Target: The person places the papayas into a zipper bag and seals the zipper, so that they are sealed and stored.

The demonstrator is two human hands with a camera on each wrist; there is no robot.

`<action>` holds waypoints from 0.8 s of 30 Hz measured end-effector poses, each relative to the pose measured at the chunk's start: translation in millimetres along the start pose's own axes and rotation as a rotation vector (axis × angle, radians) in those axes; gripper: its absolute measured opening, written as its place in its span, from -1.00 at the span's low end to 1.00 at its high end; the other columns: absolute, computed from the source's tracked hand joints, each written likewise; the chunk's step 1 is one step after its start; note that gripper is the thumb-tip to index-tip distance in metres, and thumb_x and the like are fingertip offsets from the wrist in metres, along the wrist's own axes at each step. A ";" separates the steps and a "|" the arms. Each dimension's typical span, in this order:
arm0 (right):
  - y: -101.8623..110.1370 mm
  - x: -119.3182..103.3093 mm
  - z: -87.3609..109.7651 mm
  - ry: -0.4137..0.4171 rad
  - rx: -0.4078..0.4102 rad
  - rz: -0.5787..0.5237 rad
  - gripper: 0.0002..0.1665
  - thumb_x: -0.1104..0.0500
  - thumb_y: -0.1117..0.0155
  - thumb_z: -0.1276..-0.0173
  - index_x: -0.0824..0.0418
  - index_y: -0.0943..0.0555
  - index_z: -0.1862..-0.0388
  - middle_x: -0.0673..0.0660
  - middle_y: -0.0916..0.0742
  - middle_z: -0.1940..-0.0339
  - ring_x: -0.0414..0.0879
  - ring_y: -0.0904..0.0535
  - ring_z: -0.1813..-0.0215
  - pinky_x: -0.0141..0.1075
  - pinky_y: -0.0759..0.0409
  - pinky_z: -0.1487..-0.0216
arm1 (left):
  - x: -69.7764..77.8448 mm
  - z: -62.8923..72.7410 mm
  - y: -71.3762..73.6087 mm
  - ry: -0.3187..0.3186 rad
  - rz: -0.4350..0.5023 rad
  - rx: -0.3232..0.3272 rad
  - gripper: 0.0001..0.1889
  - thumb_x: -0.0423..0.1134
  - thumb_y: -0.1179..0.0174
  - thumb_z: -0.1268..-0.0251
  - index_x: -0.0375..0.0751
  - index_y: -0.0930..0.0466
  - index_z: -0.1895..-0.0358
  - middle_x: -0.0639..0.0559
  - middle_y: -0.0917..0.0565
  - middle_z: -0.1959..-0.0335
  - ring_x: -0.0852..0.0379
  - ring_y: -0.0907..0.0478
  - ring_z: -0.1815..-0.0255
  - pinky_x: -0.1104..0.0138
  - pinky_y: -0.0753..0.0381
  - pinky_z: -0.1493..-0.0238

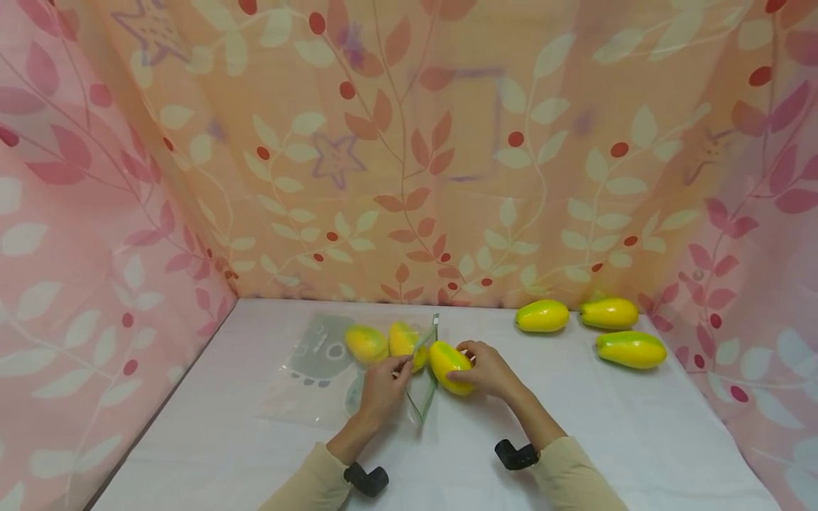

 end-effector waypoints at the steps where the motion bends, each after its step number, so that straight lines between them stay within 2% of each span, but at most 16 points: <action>1: -0.5 -0.6 0.0 -0.004 0.003 -0.002 -0.24 -0.08 -0.53 -0.03 0.22 -0.53 -0.17 0.18 -0.64 0.03 -0.05 -0.49 0.14 -0.22 -0.65 0.07 | -0.6 0.1 -0.4 0.012 0.003 -0.006 -0.84 -0.35 -0.24 -0.25 -0.33 -0.75 0.19 -0.04 -0.77 0.39 0.27 -0.58 0.46 0.49 -0.61 0.40; 6: -3.9 -5.9 -1.1 0.015 0.007 0.004 -0.25 -0.09 -0.53 -0.02 0.21 -0.54 -0.16 0.16 -0.65 0.03 -0.06 -0.50 0.16 -0.21 -0.67 0.06 | -2.6 -0.1 -1.2 0.063 0.012 -0.026 -0.84 -0.32 -0.23 -0.28 -0.27 -0.76 0.17 -0.02 -0.78 0.36 0.21 -0.61 0.42 0.43 -0.64 0.33; 15: -12.0 -17.0 -9.4 0.050 0.004 -0.004 -0.27 -0.07 -0.53 -0.04 0.22 -0.55 -0.14 0.14 -0.66 0.06 -0.08 -0.50 0.17 -0.23 -0.66 0.09 | -3.5 -0.3 -5.8 0.081 0.013 -0.064 -0.81 -0.30 -0.20 -0.31 -0.28 -0.75 0.13 -0.02 -0.78 0.32 0.20 -0.64 0.37 0.43 -0.63 0.30; 24: -7.8 -22.4 -20.4 0.067 0.043 -0.002 -0.26 -0.10 -0.52 -0.05 0.21 -0.54 -0.16 0.16 -0.66 0.03 -0.06 -0.53 0.12 -0.17 -0.64 0.04 | -3.6 -0.3 -8.5 0.119 0.020 -0.109 -0.78 -0.28 -0.19 -0.34 -0.30 -0.72 0.08 -0.02 -0.77 0.32 0.26 -0.59 0.39 0.49 -0.59 0.35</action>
Point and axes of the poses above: each hand's wrist, its own z-axis away from the middle knuckle, its own y-axis out of the back of the hand, x = y × z, the point moved 10 cm from there along -z, towards the middle knuckle
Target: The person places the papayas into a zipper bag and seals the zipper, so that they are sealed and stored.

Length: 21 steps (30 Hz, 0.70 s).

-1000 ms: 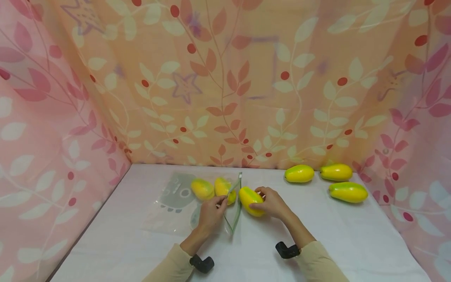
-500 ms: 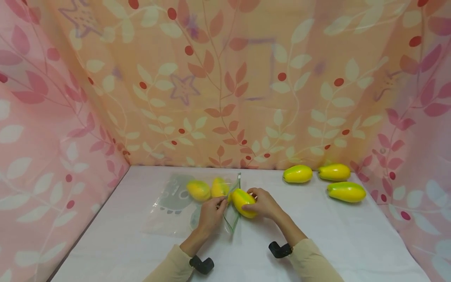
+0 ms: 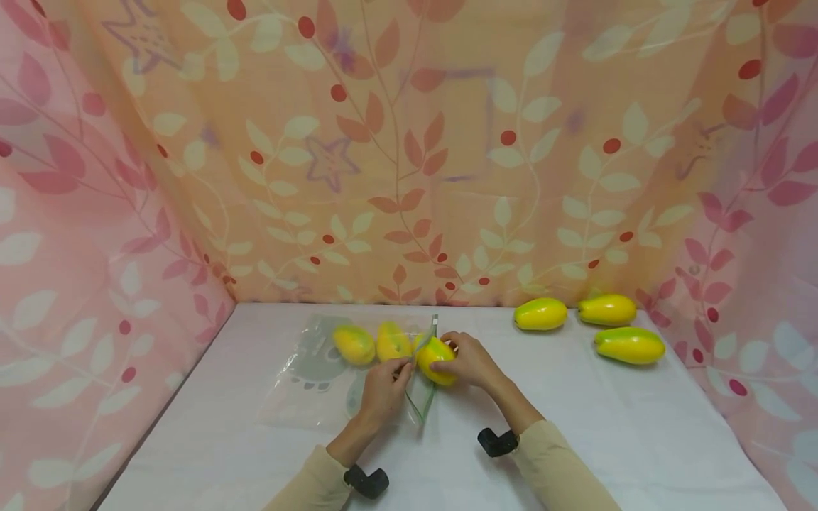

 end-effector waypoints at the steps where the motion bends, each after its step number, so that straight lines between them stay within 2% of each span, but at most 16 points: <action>1: -0.3 -1.1 -1.2 0.000 0.001 -0.004 -0.26 -0.11 -0.52 -0.05 0.20 -0.54 -0.16 0.15 -0.66 0.03 -0.06 -0.53 0.12 -0.17 -0.65 0.04 | -0.1 -0.1 0.0 -0.002 -0.003 0.001 -0.78 -0.28 -0.19 -0.34 -0.30 -0.72 0.08 -0.02 -0.77 0.32 0.26 -0.59 0.40 0.48 -0.59 0.35; 13: -11.6 -5.0 -11.2 -0.015 0.064 -0.071 -0.23 -0.13 -0.49 -0.09 0.24 -0.51 -0.19 0.18 -0.65 0.00 0.00 -0.55 0.05 -0.17 -0.65 0.01 | 0.6 -1.4 -1.3 -0.031 0.001 -0.007 -0.77 -0.30 -0.17 -0.35 -0.31 -0.72 0.06 -0.03 -0.78 0.30 0.21 -0.63 0.37 0.46 -0.62 0.32; 21: -16.1 -1.9 -9.1 -0.011 0.033 -0.056 -0.16 -0.17 -0.47 -0.11 0.26 -0.46 -0.25 0.22 -0.63 -0.06 0.02 -0.56 0.02 -0.14 -0.66 0.01 | -1.7 -1.6 -3.2 -0.036 0.002 -0.014 -0.77 -0.28 -0.15 -0.37 -0.30 -0.72 0.07 -0.02 -0.78 0.29 0.23 -0.63 0.37 0.47 -0.62 0.32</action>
Point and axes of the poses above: each hand's wrist, its own z-axis away from the middle knuckle, its own y-axis out of the back of the hand, x = y × z, the point moved 10 cm from there along -z, towards the middle knuckle
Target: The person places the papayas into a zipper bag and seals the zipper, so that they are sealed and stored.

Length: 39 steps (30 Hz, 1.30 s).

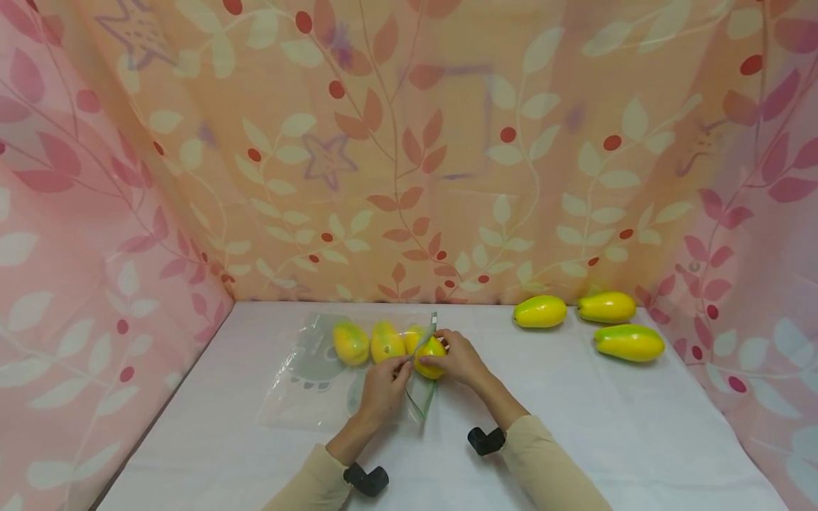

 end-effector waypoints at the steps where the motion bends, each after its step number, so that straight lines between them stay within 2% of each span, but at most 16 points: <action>1: 0.2 0.3 0.8 0.001 -0.010 -0.002 -0.15 -0.16 -0.47 -0.12 0.27 -0.45 -0.27 0.23 -0.63 -0.06 0.02 -0.56 0.01 -0.13 -0.65 -0.01 | -0.6 0.1 -0.4 0.002 -0.001 -0.003 -0.77 -0.28 -0.15 -0.37 -0.30 -0.72 0.07 -0.01 -0.78 0.29 0.24 -0.63 0.36 0.47 -0.62 0.31; 7: 0.2 8.1 4.0 -0.028 -0.073 -0.031 -0.18 -0.06 -0.49 -0.11 0.27 -0.44 -0.28 0.24 -0.65 -0.06 0.03 -0.58 0.00 -0.07 -0.63 -0.03 | -1.9 0.2 -0.8 0.005 -0.001 -0.006 -0.77 -0.26 -0.15 -0.38 -0.27 -0.72 0.07 -0.01 -0.78 0.26 0.24 -0.63 0.34 0.46 -0.63 0.28; 10: -0.6 12.0 3.5 -0.048 -0.076 -0.058 -0.18 -0.07 -0.50 -0.09 0.27 -0.46 -0.25 0.24 -0.66 -0.05 0.04 -0.59 -0.01 -0.06 -0.64 -0.03 | -0.5 0.0 0.4 -0.013 -0.007 0.007 -0.79 -0.28 -0.15 -0.37 -0.28 -0.72 0.09 -0.02 -0.78 0.27 0.24 -0.64 0.34 0.46 -0.63 0.29; 15: -3.5 12.9 -0.1 -0.067 -0.024 -0.115 -0.19 -0.08 -0.52 -0.06 0.28 -0.48 -0.22 0.27 -0.66 -0.03 0.08 -0.60 0.00 -0.08 -0.66 0.01 | 2.1 -0.5 1.6 -0.034 -0.006 0.017 -0.80 -0.30 -0.16 -0.36 -0.30 -0.73 0.12 -0.04 -0.78 0.30 0.22 -0.64 0.36 0.45 -0.63 0.31; 22: -7.9 7.9 -5.0 -0.064 0.061 -0.197 -0.23 -0.05 -0.54 -0.06 0.32 -0.51 -0.16 0.30 -0.67 0.00 0.09 -0.61 0.01 -0.11 -0.66 0.02 | 2.6 0.6 2.5 -0.027 0.000 0.026 -0.82 -0.29 -0.18 -0.35 -0.27 -0.74 0.15 0.01 -0.77 0.36 0.21 -0.64 0.40 0.46 -0.62 0.34; 31: -17.6 4.5 -7.3 -0.036 0.080 -0.304 -0.36 0.16 -0.46 -0.13 0.36 -0.52 -0.18 0.32 -0.67 -0.05 0.15 -0.63 -0.05 -0.08 -0.66 -0.03 | 2.1 1.4 3.0 -0.039 -0.023 0.042 -0.83 -0.29 -0.20 -0.33 -0.25 -0.75 0.18 0.01 -0.77 0.36 0.19 -0.64 0.39 0.46 -0.62 0.33; 39: -19.5 4.6 -9.4 -0.036 0.113 -0.301 -0.44 0.16 -0.43 -0.16 0.37 -0.56 -0.12 0.28 -0.70 0.03 0.12 -0.64 0.02 -0.12 -0.68 0.03 | 0.5 0.8 1.8 -0.029 -0.018 0.025 -0.82 -0.29 -0.19 -0.33 -0.26 -0.75 0.16 0.01 -0.77 0.35 0.20 -0.65 0.37 0.47 -0.61 0.33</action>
Point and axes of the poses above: each hand's wrist, its own z-axis away from the middle knuckle, its own y-axis out of the back of the hand, x = y × z, the point moved 10 cm from there along -z, towards the middle knuckle
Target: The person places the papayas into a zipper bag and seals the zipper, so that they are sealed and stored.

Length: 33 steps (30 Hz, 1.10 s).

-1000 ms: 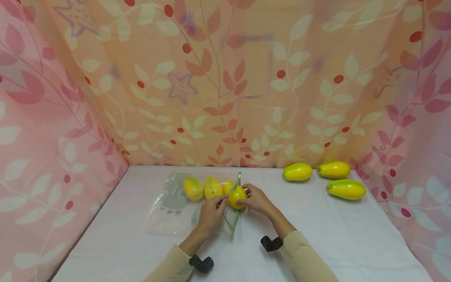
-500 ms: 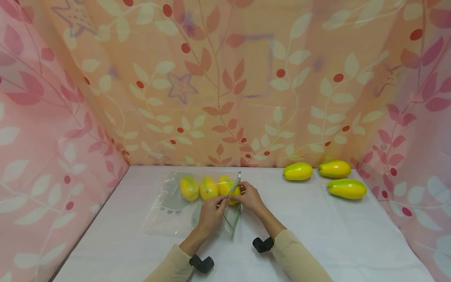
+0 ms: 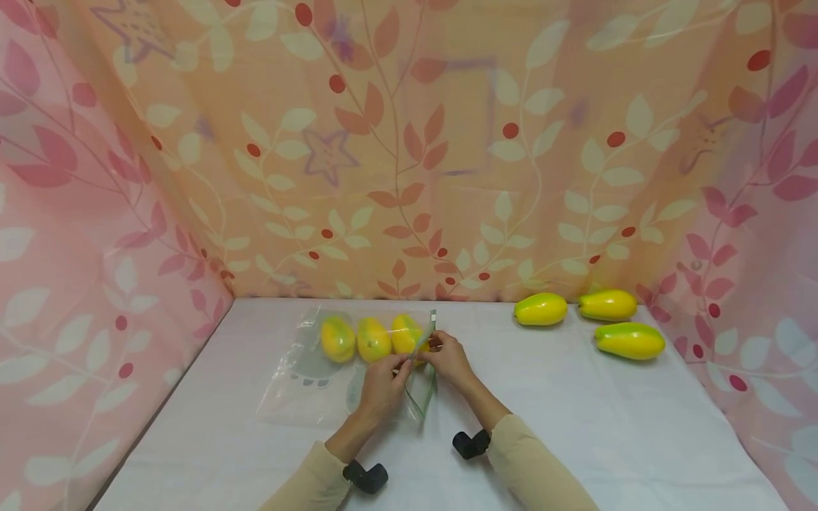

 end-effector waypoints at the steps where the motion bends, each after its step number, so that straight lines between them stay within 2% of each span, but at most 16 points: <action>1: 0.2 -0.2 0.0 -0.002 0.000 0.005 -0.44 0.16 -0.43 -0.17 0.37 -0.56 -0.12 0.27 -0.70 0.04 0.11 -0.64 0.02 -0.13 -0.68 0.03 | -0.3 -0.1 -0.1 0.003 0.003 -0.002 -0.82 -0.29 -0.19 -0.33 -0.26 -0.75 0.16 0.01 -0.77 0.35 0.20 -0.65 0.37 0.47 -0.62 0.33; 15: 22.8 -1.7 6.3 0.009 -0.045 0.067 -0.41 0.01 -0.45 -0.19 0.31 -0.59 -0.12 0.25 -0.72 0.03 0.04 -0.65 0.05 -0.18 -0.67 0.08 | -1.4 0.6 2.0 0.023 0.025 -0.013 -0.80 -0.28 -0.20 -0.32 -0.28 -0.74 0.13 0.00 -0.76 0.37 0.21 -0.63 0.39 0.48 -0.62 0.34; 24: 48.3 -4.0 5.0 0.022 -0.047 0.172 -0.52 0.05 -0.38 -0.27 0.32 -0.60 -0.06 0.27 -0.71 0.02 0.02 -0.63 0.07 -0.18 -0.66 0.04 | -1.2 0.9 2.1 0.020 0.036 -0.012 -0.80 -0.28 -0.20 -0.32 -0.29 -0.74 0.12 -0.01 -0.77 0.35 0.22 -0.62 0.39 0.48 -0.62 0.32; 33: 76.2 -1.8 7.5 0.005 -0.048 0.243 -0.46 -0.03 -0.36 -0.28 0.32 -0.58 -0.09 0.23 -0.70 0.02 0.02 -0.59 0.05 -0.21 -0.64 0.05 | -1.7 2.5 2.5 0.009 0.044 -0.002 -0.80 -0.29 -0.20 -0.31 -0.29 -0.74 0.12 -0.02 -0.77 0.36 0.22 -0.64 0.39 0.50 -0.62 0.34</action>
Point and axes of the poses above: each hand's wrist, its own z-axis away from the middle knuckle, its own y-axis out of the back of the hand, x = y × z, the point moved 10 cm from there along -z, towards the middle knuckle
